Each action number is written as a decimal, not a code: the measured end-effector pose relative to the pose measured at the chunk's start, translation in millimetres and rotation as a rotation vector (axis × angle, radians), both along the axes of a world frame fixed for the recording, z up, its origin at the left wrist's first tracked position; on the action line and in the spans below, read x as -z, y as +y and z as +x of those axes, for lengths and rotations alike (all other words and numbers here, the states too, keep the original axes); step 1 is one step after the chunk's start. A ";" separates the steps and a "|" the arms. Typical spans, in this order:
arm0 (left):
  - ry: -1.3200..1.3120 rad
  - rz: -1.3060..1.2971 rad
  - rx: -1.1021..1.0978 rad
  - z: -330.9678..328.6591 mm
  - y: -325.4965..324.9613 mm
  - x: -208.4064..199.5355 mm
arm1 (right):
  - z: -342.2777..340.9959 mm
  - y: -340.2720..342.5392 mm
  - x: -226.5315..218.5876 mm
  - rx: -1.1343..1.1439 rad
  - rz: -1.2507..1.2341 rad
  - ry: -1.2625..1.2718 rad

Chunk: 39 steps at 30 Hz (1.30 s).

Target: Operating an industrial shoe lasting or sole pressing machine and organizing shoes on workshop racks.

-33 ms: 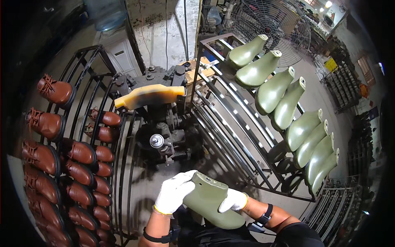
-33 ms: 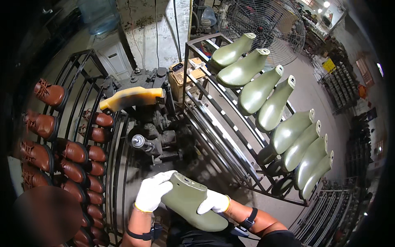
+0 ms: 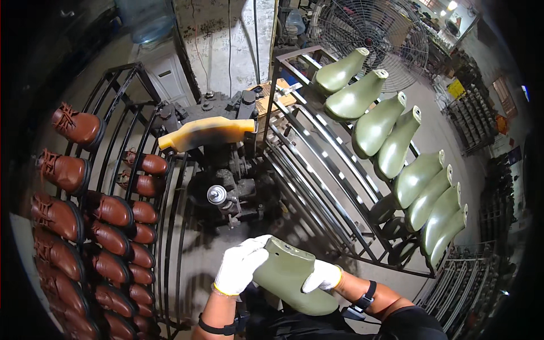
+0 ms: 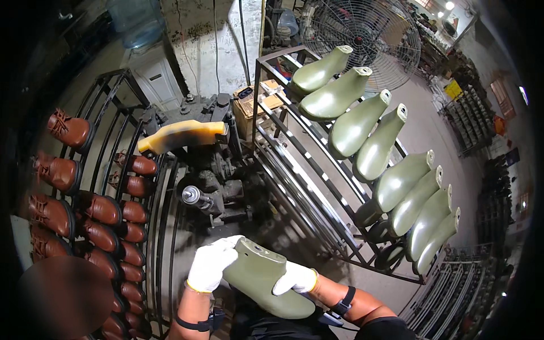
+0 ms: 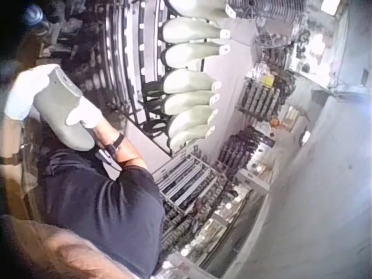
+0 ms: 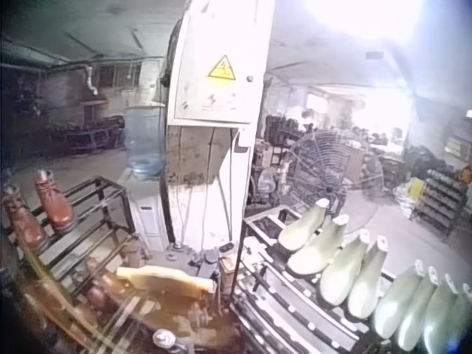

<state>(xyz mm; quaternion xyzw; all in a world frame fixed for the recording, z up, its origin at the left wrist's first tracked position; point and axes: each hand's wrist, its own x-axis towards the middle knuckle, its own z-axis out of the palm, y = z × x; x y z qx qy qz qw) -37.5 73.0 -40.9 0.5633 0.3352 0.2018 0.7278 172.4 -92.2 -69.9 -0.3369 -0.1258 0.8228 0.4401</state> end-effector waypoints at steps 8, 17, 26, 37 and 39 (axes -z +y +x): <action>0.089 0.344 -0.140 7.5 -12.2 29.4 | -0.6 19.1 -8.0 -0.084 0.149 -0.403; -0.153 -0.433 -0.313 5.5 -80.6 60.4 | -35.4 27.1 14.3 0.128 0.421 -1.310; -0.114 -0.215 -0.230 9.3 -73.0 47.6 | -54.8 48.6 -27.0 0.131 0.470 -1.558; -0.230 -0.071 -0.433 17.0 -73.0 4.0 | -42.1 60.1 -48.1 0.486 0.118 -0.537; -0.269 -0.055 -0.517 22.3 -71.5 4.7 | -46.5 75.7 -64.2 0.544 0.221 -0.645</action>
